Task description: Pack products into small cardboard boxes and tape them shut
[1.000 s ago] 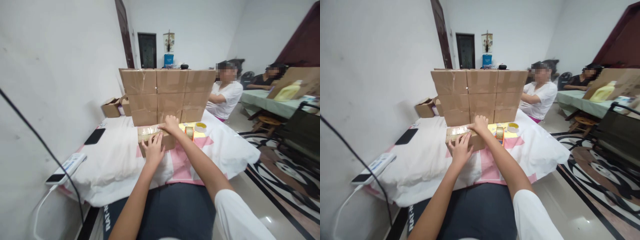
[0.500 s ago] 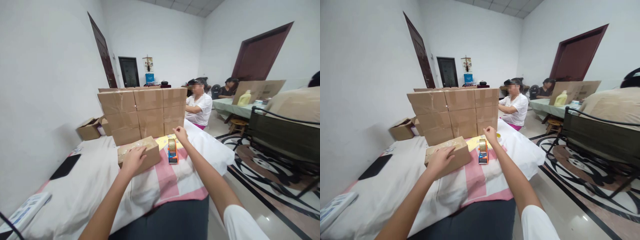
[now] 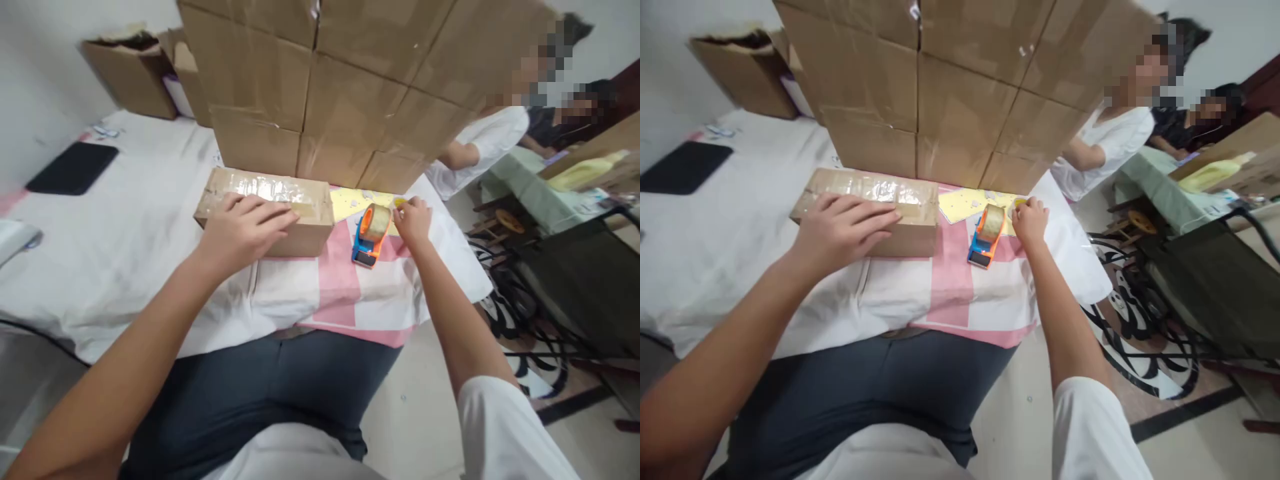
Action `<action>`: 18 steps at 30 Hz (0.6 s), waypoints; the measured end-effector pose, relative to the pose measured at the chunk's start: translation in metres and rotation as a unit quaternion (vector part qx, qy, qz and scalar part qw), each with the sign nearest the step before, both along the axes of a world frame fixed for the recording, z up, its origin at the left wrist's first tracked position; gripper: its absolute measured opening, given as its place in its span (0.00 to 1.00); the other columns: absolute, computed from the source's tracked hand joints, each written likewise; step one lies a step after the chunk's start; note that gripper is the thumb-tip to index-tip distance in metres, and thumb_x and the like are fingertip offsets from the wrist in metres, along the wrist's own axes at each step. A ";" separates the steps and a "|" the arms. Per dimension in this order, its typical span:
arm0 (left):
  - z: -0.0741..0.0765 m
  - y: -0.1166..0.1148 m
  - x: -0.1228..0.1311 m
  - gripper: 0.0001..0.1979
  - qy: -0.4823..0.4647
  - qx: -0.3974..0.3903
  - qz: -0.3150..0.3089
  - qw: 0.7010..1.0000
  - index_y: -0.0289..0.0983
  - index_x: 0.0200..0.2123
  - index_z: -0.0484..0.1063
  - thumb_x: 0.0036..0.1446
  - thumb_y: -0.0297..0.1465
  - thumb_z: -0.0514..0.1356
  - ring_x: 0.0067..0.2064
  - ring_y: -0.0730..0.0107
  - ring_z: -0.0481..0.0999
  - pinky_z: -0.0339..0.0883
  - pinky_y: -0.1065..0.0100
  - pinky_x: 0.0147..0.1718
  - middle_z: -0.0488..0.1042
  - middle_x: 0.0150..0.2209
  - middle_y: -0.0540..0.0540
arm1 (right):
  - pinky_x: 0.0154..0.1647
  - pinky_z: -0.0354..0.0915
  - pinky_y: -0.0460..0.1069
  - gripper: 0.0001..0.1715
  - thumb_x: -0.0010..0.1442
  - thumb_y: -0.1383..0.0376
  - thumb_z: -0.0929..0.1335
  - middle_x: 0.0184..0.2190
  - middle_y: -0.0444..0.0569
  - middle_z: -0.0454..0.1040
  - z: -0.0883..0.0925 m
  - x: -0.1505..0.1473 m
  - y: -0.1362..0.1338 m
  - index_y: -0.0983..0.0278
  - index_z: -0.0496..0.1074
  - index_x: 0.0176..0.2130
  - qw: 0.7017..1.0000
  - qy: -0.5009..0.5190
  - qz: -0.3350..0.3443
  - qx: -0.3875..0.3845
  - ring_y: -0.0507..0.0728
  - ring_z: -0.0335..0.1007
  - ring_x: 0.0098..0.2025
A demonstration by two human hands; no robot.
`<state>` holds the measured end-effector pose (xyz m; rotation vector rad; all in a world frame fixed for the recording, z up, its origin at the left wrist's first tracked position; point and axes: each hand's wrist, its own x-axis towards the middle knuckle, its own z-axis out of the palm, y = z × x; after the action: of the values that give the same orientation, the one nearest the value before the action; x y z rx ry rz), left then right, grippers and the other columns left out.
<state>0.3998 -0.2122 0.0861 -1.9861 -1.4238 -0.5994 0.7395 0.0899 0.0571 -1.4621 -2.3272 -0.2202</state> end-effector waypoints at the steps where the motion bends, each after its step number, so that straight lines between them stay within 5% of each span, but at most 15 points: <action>1: -0.006 0.000 0.001 0.16 0.015 0.033 0.014 0.999 0.44 0.56 0.74 0.68 0.34 0.55 0.51 0.66 0.76 0.61 0.62 0.51 0.77 0.56 0.52 | 0.51 0.59 0.61 0.19 0.65 0.58 0.62 0.48 0.64 0.73 0.003 -0.004 0.008 0.67 0.78 0.40 0.999 -0.047 0.011 0.024 0.70 0.64 0.51; 7: -0.035 0.011 0.007 0.12 0.011 0.186 0.029 0.982 0.49 0.48 0.76 0.60 0.39 0.64 0.44 0.67 0.80 0.57 0.61 0.43 0.80 0.52 0.55 | 0.47 0.61 0.55 0.18 0.64 0.63 0.65 0.48 0.59 0.73 0.020 -0.042 0.063 0.65 0.79 0.49 0.965 -0.232 0.097 -0.070 0.65 0.67 0.50; 13: -0.035 0.011 0.007 0.10 -0.010 0.161 0.020 0.987 0.49 0.44 0.77 0.58 0.38 0.67 0.49 0.68 0.78 0.55 0.62 0.41 0.81 0.51 0.56 | 0.37 0.61 0.50 0.19 0.66 0.59 0.66 0.52 0.57 0.74 0.013 -0.080 0.093 0.61 0.76 0.53 0.925 -0.344 0.114 -0.111 0.61 0.73 0.45; 18: -0.038 0.010 0.005 0.10 0.001 0.153 0.027 0.988 0.51 0.43 0.78 0.57 0.40 0.67 0.53 0.69 0.75 0.57 0.63 0.43 0.79 0.54 0.56 | 0.35 0.60 0.49 0.18 0.67 0.64 0.61 0.48 0.57 0.78 0.005 -0.093 0.093 0.64 0.79 0.45 0.939 -0.313 0.093 -0.109 0.60 0.74 0.43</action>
<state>0.4046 -0.2021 0.0478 -1.7009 -1.2933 -0.7429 0.6468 0.1829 0.0619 -1.3989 -3.0681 -0.4395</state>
